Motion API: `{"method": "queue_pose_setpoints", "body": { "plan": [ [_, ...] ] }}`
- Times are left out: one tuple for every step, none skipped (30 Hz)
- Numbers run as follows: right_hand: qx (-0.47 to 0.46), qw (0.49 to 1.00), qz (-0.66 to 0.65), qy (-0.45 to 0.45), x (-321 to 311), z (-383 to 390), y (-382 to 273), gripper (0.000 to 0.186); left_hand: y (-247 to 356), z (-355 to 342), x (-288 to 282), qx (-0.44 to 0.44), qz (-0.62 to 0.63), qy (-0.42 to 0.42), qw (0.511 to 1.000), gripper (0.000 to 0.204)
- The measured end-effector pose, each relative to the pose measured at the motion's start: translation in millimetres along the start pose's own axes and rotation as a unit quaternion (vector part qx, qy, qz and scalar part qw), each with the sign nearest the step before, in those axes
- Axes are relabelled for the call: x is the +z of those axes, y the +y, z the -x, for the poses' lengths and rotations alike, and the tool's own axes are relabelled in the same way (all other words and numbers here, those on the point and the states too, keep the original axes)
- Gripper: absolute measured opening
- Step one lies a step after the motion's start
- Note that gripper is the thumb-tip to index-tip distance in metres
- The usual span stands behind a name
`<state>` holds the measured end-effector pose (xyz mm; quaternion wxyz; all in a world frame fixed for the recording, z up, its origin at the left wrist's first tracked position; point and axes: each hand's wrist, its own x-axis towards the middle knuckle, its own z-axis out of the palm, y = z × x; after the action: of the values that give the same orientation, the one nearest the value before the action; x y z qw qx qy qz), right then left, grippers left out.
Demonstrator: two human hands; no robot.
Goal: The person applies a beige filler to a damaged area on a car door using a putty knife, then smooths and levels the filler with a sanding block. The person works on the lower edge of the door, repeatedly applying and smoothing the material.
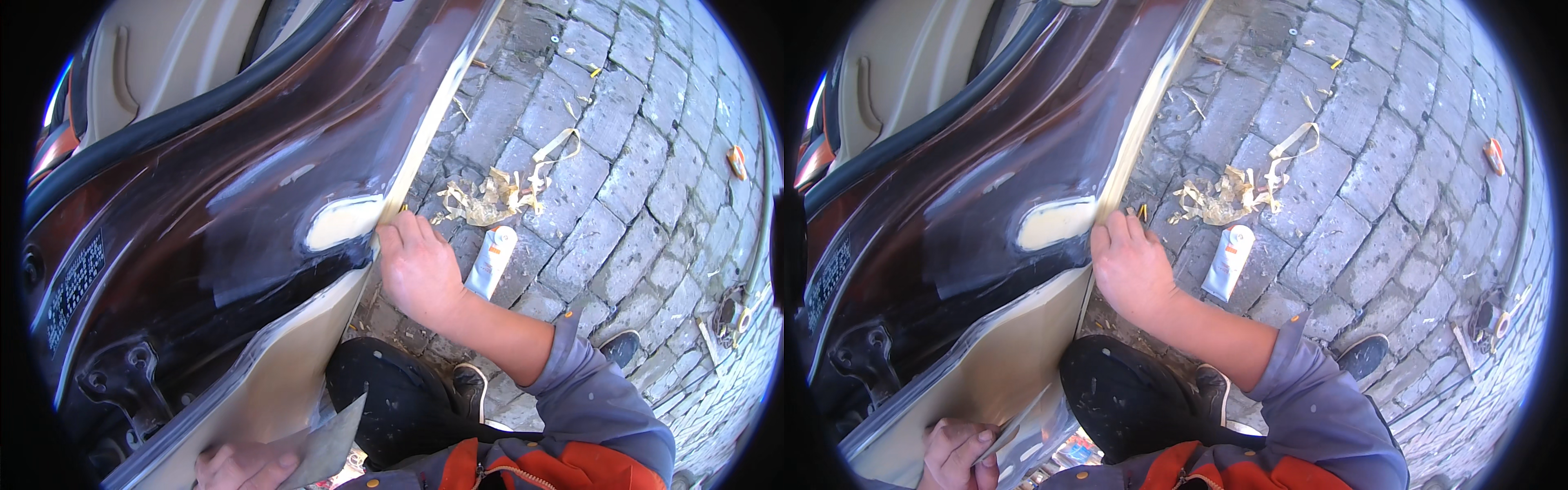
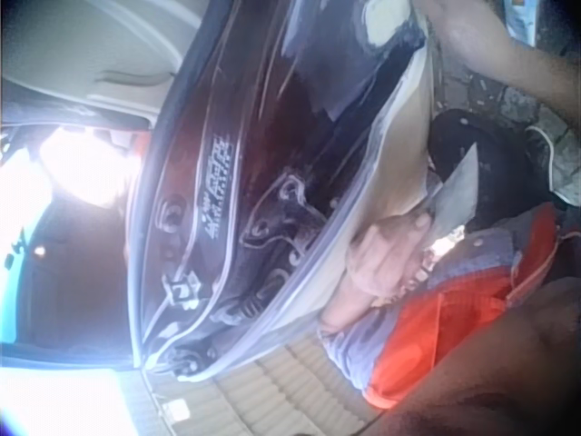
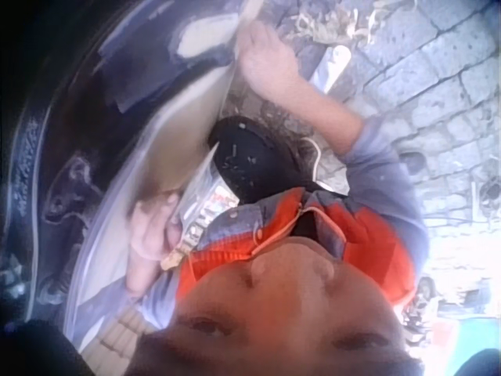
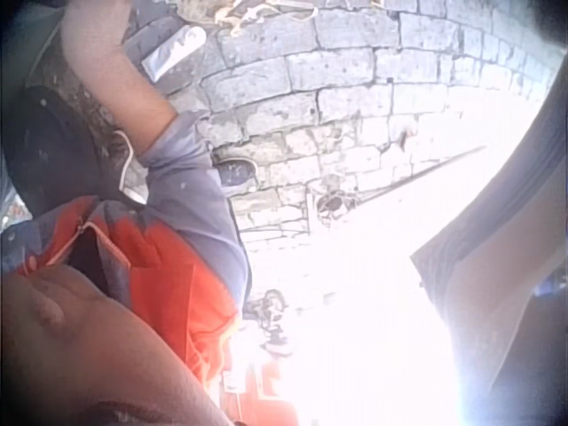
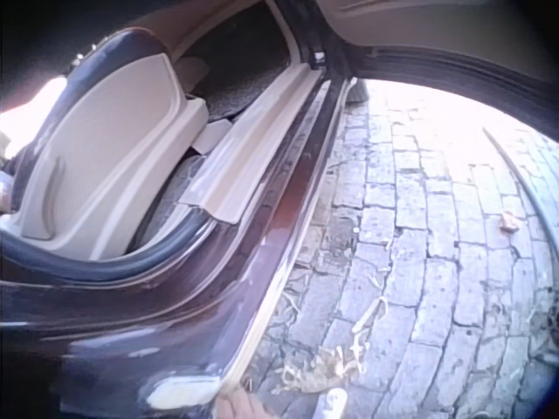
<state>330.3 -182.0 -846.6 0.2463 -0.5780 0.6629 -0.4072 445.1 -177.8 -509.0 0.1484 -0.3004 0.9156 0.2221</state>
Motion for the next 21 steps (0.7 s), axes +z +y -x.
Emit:
{"method": "queue_pose_setpoints", "body": {
  "plan": [
    [-0.003, 1.000, -0.008, -0.025, -2, 3, 0, 0.023, 2, -4, -2, 0.000, -0.003, -0.004, 1.000, 0.031],
    [-0.004, 0.999, -0.017, -0.047, -6, 3, 1, 0.028, 4, -8, -5, 0.002, -0.007, -0.010, 1.000, 0.029],
    [-0.003, 0.997, -0.061, -0.056, -12, 2, 7, 0.029, 4, -11, -7, 0.007, -0.014, -0.020, 1.000, 0.029],
    [-0.002, 0.992, -0.106, -0.062, -17, 2, 16, 0.030, 0, -7, -8, 0.012, -0.023, -0.031, 0.999, 0.028],
    [-0.003, 0.986, -0.152, -0.066, -22, 3, 26, 0.030, -3, -5, -8, 0.018, -0.034, -0.043, 0.998, 0.028],
    [0.007, 0.970, -0.244, 0.001, -25, -2, 46, 0.031, -6, 0, -6, 0.025, -0.039, -0.035, 0.998, 0.030],
    [-0.012, 0.955, -0.278, 0.103, -33, -17, 67, 0.029, -5, 4, -3, 0.027, -0.044, -0.031, 0.998, 0.033],
    [0.067, 0.948, -0.278, 0.139, -39, -33, 86, 0.025, -5, 9, 0, 0.024, -0.047, -0.028, 0.998, 0.036],
    [0.091, 0.930, -0.273, 0.230, -39, -54, 109, 0.026, -4, 13, 0, 0.023, -0.055, -0.031, 0.998, 0.039],
    [0.118, 0.920, -0.274, 0.254, -45, -73, 128, 0.025, -2, 17, 1, 0.021, -0.063, -0.031, 0.997, 0.042],
    [0.142, 0.910, -0.275, 0.277, -55, -91, 144, 0.025, 1, 20, 2, 0.020, -0.073, -0.027, 0.997, 0.045],
    [0.098, 0.910, -0.246, 0.318, -64, -106, 154, 0.024, 3, 22, 2, 0.025, -0.103, -0.030, 0.994, 0.046],
    [0.053, 0.908, -0.215, 0.357, -71, -119, 162, 0.024, 3, 24, 2, 0.031, -0.132, -0.031, 0.990, 0.048],
    [0.048, 0.905, -0.210, 0.368, -74, -129, 167, 0.023, 3, 24, 2, 0.035, -0.159, -0.030, 0.986, 0.049],
    [0.042, 0.902, -0.207, 0.376, -75, -138, 171, 0.023, 3, 24, 1, 0.032, -0.149, -0.035, 0.988, 0.049],
    [0.035, 0.900, -0.200, 0.386, -77, -146, 177, 0.023, 2, 22, 0, 0.031, -0.138, -0.038, 0.989, 0.049],
    [-0.030, 0.881, -0.186, 0.434, -67, -154, 190, 0.023, 1, 21, 0, 0.031, -0.126, -0.041, 0.991, 0.049],
    [-0.042, 0.892, -0.182, 0.412, -62, -153, 184, 0.023, 0, 24, 0, 0.027, -0.127, -0.040, 0.991, 0.049],
    [-0.053, 0.902, -0.175, 0.391, -58, -147, 179, 0.023, -2, 27, 0, 0.024, -0.128, -0.038, 0.991, 0.050],
    [-0.064, 0.912, -0.168, 0.369, -54, -139, 173, 0.023, -2, 30, 0, 0.023, -0.128, -0.037, 0.991, 0.050],
    [-0.084, 0.912, -0.171, 0.363, -46, -128, 166, 0.025, -2, 31, 0, 0.021, -0.130, -0.036, 0.991, 0.050]
  ]
}}
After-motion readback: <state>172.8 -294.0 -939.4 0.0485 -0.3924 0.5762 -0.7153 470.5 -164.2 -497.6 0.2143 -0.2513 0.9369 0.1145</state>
